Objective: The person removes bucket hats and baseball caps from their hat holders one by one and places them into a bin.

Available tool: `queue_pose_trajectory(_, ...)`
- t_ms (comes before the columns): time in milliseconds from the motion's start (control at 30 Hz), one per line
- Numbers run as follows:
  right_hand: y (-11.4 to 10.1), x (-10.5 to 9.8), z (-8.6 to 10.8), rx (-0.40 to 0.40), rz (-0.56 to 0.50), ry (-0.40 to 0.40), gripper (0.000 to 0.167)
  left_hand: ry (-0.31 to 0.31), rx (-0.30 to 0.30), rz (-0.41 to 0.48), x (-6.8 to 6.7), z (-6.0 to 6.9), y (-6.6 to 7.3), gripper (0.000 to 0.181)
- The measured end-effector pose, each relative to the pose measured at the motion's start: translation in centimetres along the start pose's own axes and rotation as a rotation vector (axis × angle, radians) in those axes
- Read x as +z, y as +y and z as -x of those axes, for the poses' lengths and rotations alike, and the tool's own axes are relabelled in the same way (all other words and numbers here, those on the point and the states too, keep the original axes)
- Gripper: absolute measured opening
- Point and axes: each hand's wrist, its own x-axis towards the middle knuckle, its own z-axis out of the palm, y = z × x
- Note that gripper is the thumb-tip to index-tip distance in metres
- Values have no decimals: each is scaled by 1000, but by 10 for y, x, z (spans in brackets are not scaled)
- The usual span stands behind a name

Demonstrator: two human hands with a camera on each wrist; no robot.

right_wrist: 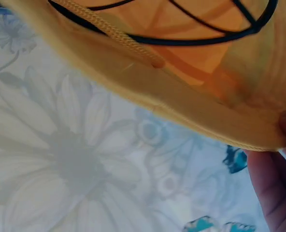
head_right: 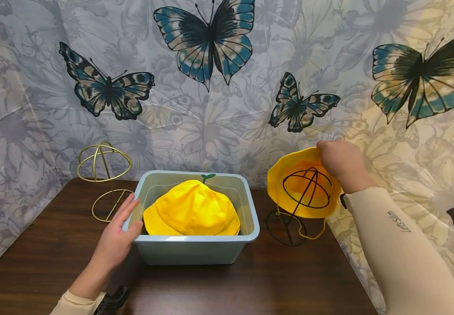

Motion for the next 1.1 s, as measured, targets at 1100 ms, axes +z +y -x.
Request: queue_pose_trajectory(1100,58,-60,21,712,-26,48,32,2,-2,-6,0,1,2,57)
